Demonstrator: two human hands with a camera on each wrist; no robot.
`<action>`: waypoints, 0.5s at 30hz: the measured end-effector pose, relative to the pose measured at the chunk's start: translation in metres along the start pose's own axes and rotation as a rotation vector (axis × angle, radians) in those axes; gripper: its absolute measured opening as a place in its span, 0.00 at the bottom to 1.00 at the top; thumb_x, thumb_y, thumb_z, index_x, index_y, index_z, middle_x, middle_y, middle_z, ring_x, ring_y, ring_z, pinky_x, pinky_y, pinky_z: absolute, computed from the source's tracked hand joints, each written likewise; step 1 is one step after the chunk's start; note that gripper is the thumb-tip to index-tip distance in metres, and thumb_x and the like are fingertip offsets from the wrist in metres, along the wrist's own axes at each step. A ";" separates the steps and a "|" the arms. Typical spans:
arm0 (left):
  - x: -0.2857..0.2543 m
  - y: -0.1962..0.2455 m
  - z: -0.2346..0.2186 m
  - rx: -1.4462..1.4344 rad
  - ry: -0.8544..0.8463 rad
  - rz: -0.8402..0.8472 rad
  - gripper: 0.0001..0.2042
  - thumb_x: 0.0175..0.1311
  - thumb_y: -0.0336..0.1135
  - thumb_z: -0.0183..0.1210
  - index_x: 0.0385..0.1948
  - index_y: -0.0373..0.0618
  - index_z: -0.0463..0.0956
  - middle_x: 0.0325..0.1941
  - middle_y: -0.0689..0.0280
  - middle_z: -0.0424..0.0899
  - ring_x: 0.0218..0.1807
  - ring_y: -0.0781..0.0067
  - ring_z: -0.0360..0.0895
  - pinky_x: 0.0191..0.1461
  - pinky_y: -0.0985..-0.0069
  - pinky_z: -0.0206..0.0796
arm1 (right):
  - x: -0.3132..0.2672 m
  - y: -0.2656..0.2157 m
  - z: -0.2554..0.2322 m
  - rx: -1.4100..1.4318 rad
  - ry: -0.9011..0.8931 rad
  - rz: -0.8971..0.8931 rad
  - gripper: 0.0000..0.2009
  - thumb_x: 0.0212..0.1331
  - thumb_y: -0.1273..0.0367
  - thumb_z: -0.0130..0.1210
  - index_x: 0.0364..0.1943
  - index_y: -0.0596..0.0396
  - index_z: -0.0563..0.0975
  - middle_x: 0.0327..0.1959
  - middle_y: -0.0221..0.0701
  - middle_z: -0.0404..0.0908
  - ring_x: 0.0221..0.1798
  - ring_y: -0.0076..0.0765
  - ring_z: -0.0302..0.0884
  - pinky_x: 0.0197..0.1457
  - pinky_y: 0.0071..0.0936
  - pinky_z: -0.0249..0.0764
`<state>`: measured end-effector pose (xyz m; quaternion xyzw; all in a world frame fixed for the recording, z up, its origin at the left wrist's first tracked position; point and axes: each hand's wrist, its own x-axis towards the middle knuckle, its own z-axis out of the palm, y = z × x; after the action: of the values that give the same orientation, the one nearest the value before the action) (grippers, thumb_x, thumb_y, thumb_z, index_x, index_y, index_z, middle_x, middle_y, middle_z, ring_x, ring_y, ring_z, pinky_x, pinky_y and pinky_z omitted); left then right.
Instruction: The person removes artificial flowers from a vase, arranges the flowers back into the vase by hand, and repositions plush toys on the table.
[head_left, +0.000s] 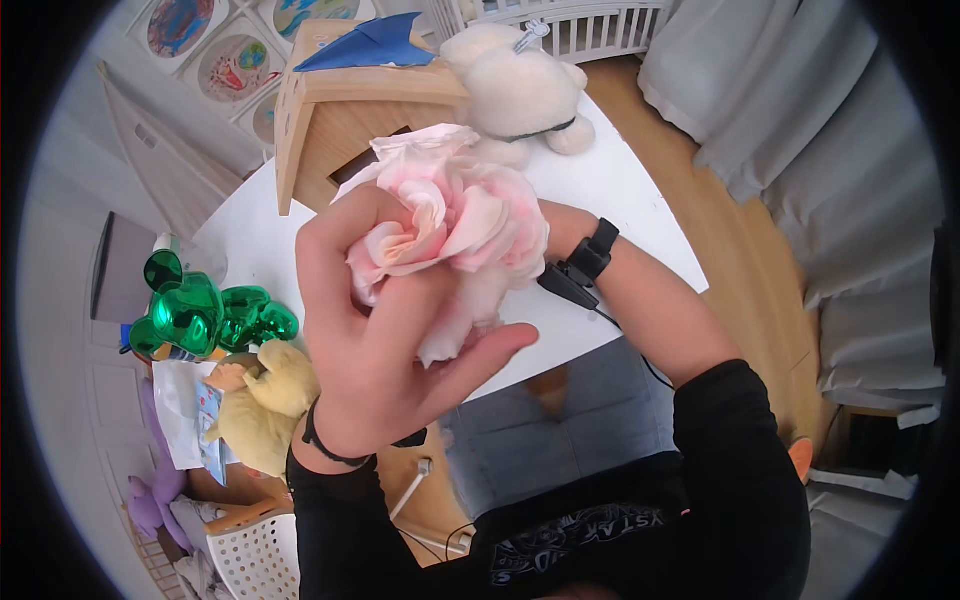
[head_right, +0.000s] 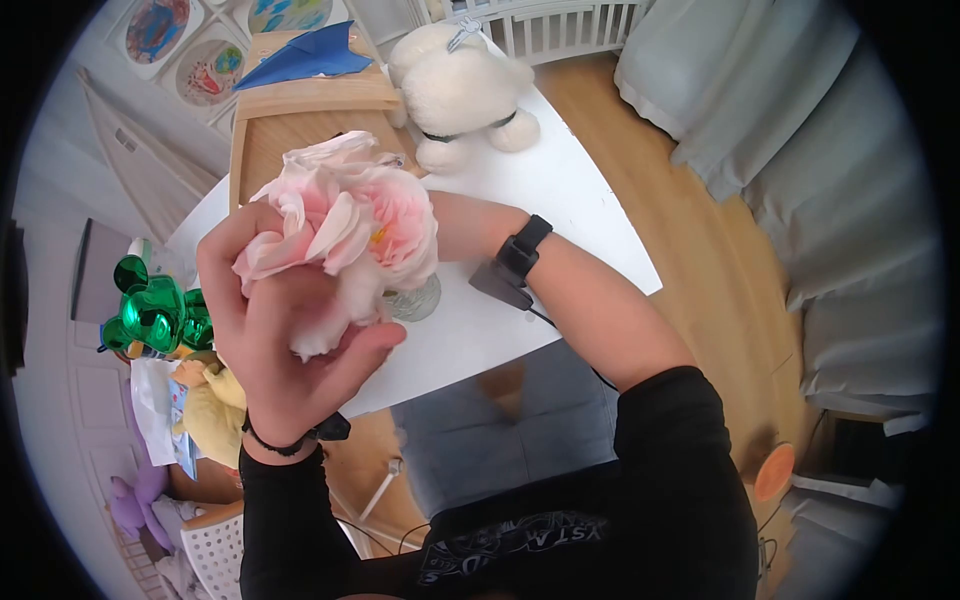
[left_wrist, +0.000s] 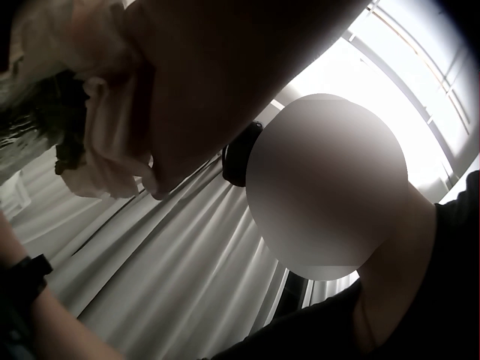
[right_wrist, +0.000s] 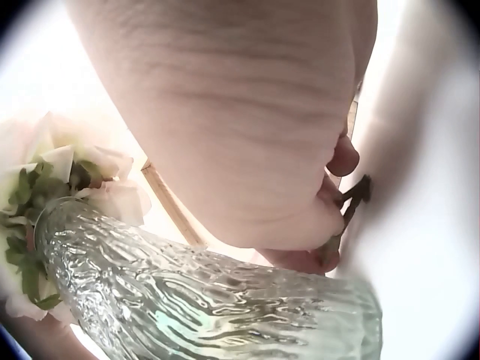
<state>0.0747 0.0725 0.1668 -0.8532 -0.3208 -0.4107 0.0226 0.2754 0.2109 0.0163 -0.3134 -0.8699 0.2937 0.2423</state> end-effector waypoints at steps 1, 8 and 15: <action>0.000 0.001 0.001 0.028 0.016 0.008 0.27 0.44 0.42 0.87 0.36 0.43 0.74 0.65 0.47 0.73 0.62 0.47 0.78 0.62 0.57 0.73 | 0.002 0.000 0.001 0.000 -0.003 -0.001 0.17 0.66 0.62 0.66 0.56 0.51 0.83 0.53 0.42 0.89 0.55 0.51 0.87 0.61 0.42 0.81; -0.003 0.006 0.009 0.064 0.051 -0.046 0.26 0.42 0.32 0.84 0.34 0.46 0.71 0.62 0.48 0.74 0.62 0.46 0.78 0.63 0.57 0.73 | 0.001 0.004 0.000 -0.028 -0.038 -0.010 0.16 0.67 0.62 0.65 0.56 0.50 0.82 0.53 0.43 0.89 0.54 0.51 0.87 0.60 0.42 0.82; -0.002 0.007 0.011 0.009 -0.093 0.056 0.23 0.46 0.24 0.78 0.46 0.56 0.85 0.66 0.54 0.69 0.68 0.40 0.71 0.67 0.51 0.69 | 0.004 0.011 0.001 -0.040 -0.051 -0.015 0.16 0.67 0.63 0.65 0.55 0.51 0.83 0.52 0.43 0.89 0.53 0.51 0.87 0.59 0.42 0.82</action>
<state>0.0856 0.0689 0.1598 -0.8799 -0.2992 -0.3684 0.0231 0.2767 0.2198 0.0094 -0.3042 -0.8838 0.2824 0.2158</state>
